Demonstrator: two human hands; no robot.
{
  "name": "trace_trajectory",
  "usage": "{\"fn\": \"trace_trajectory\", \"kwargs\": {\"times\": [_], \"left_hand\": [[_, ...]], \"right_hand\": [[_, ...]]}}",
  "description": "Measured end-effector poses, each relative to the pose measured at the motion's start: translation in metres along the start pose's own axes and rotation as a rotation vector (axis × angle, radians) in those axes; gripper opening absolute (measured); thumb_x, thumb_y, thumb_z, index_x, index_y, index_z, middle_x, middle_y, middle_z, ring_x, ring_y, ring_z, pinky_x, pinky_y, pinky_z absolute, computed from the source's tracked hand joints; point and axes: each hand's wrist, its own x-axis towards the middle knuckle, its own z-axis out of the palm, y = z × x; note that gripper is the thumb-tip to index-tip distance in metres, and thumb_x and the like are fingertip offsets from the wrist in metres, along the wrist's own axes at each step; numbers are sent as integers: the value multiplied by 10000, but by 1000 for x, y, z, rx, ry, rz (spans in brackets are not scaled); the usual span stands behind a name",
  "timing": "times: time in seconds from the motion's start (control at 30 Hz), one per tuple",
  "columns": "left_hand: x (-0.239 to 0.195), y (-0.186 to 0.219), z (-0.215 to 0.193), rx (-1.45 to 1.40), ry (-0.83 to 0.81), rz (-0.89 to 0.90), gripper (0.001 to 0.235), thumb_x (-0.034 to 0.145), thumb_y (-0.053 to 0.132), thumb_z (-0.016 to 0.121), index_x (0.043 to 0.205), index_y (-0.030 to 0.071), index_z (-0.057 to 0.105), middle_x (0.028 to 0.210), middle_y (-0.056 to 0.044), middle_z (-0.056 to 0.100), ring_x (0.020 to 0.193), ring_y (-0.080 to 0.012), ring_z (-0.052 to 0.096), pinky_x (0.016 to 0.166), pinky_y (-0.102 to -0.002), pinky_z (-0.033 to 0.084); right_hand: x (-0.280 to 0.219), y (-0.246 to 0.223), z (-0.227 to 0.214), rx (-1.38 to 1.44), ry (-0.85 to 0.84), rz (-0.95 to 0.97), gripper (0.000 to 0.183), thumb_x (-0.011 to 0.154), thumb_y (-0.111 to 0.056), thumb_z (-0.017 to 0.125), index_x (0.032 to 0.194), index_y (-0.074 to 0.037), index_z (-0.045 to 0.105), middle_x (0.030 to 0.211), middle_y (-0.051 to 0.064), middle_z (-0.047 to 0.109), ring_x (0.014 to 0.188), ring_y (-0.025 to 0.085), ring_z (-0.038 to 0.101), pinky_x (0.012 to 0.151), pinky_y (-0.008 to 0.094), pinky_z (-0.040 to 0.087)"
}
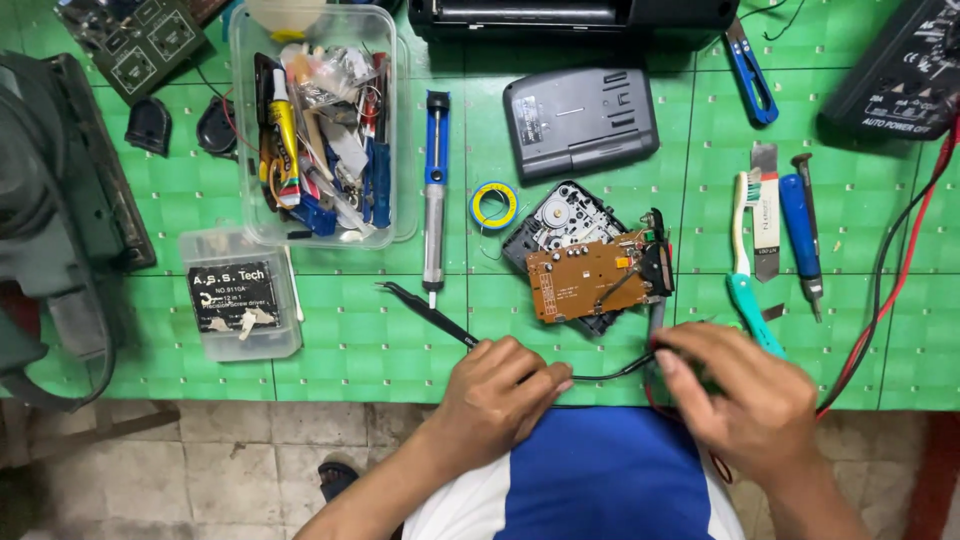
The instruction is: Repairing a circuit board using a soldering iron and testing with a multimeter
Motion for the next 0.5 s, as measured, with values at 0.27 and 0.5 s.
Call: {"fn": "trace_trajectory", "kwargs": {"times": [0.27, 0.5], "left_hand": [[6, -7, -7, 236, -15, -65, 55, 1025, 170, 661, 1019, 121, 637, 951, -36, 601, 837, -251, 561, 735, -404, 346], [9, -10, -11, 215, -27, -58, 79, 1025, 176, 670, 1024, 107, 632, 946, -41, 592, 818, -252, 549, 726, -404, 339]], "right_hand": [[61, -15, 13, 155, 102, 190, 213, 962, -134, 772, 1155, -49, 746, 850, 13, 718, 582, 75, 581, 632, 219, 482], [55, -6, 10, 132, 100, 321, 111, 981, -181, 747, 995, -76, 779, 875, 0, 761, 646, 94, 597, 643, 261, 451]]}}
